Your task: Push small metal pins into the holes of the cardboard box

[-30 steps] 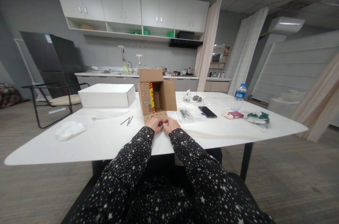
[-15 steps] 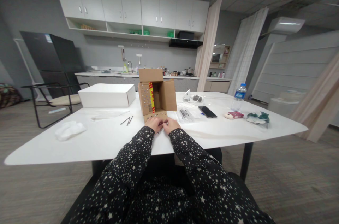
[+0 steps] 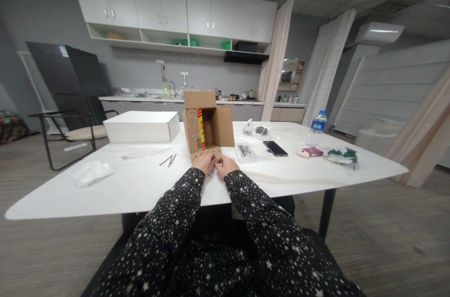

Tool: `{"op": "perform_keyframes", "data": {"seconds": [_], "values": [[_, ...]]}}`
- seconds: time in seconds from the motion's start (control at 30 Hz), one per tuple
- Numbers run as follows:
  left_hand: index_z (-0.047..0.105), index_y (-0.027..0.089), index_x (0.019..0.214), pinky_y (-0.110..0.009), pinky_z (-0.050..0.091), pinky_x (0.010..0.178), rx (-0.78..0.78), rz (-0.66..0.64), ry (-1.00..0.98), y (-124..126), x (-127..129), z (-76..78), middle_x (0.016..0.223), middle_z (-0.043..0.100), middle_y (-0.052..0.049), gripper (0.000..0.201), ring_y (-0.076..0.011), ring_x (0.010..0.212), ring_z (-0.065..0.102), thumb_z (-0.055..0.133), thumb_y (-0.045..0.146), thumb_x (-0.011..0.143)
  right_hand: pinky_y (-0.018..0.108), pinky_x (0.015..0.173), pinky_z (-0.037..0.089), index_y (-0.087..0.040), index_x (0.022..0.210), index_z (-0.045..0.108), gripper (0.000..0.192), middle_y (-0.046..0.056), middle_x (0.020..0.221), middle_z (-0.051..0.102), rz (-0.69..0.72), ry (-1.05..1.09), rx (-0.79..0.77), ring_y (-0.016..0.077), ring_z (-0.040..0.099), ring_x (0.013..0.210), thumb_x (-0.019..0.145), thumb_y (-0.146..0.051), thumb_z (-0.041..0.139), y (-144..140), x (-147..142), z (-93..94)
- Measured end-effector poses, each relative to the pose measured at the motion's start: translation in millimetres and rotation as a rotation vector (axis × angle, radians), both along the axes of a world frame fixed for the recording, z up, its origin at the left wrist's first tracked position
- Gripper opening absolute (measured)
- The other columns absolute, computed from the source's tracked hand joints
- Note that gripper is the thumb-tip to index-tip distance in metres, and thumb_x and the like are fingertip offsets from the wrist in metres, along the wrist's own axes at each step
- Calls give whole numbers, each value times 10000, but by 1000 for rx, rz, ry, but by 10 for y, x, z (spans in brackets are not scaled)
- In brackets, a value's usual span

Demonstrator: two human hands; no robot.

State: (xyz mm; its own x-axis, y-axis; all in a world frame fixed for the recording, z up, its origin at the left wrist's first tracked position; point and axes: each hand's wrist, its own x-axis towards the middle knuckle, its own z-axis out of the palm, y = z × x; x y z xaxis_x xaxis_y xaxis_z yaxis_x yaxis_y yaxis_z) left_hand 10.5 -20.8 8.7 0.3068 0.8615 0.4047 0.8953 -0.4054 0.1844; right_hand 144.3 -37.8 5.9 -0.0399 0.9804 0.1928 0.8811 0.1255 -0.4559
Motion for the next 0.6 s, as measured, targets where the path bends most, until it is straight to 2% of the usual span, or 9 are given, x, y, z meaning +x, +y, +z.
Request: {"op": "perform_keyframes", "data": {"seconds": [0.3,0.6], "values": [[590,195,935,-328,465,870,144,-66,-124,48,-27,-25,966,639,-62,145,-198,937,609,469,225,861,287,770,459,-256,946,653,218,33,929,699,26,-27,-25,207,639,917,816,-359,512,-10,-5,17],[582,195,923,-331,481,855,151,-102,-200,51,-36,-32,954,619,-53,135,-190,891,608,474,207,843,278,757,458,-261,991,663,246,31,938,698,45,-65,-25,207,643,920,828,-355,505,-43,-9,39]]}}
